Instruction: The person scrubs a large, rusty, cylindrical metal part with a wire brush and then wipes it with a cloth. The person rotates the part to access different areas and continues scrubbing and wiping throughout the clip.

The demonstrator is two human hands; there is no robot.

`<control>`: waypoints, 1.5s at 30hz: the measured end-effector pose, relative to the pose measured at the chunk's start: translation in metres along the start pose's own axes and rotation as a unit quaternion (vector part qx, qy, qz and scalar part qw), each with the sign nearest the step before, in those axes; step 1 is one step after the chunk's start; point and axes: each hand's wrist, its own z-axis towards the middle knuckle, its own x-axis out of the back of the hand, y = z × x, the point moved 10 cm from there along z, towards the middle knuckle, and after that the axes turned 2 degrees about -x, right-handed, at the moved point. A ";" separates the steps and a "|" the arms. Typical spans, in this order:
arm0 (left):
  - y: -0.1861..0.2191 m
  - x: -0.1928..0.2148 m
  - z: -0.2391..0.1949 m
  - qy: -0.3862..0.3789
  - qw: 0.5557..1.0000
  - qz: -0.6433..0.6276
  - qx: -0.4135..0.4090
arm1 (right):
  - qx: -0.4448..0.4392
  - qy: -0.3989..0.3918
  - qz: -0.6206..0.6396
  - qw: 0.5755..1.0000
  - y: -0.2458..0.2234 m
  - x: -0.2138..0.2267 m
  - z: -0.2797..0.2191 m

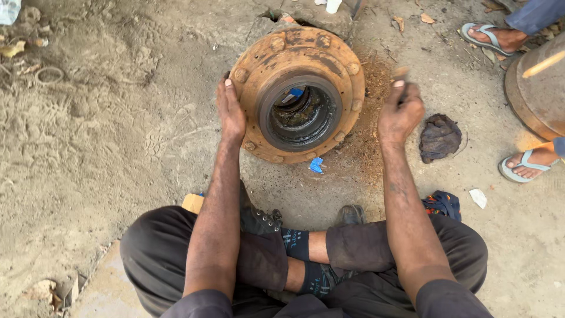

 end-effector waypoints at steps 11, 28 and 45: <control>0.005 0.001 -0.001 0.003 0.998 -0.005 -0.062 | 0.085 -0.031 -0.005 0.996 -0.012 -0.018 -0.049; -0.003 -0.001 0.000 -0.011 0.998 -0.027 -0.058 | -0.195 -0.208 -0.088 0.955 0.064 -0.039 -0.095; 0.000 -0.007 0.005 -0.043 0.994 -0.090 -0.043 | -0.210 -0.204 -0.146 0.945 0.127 -0.059 -0.128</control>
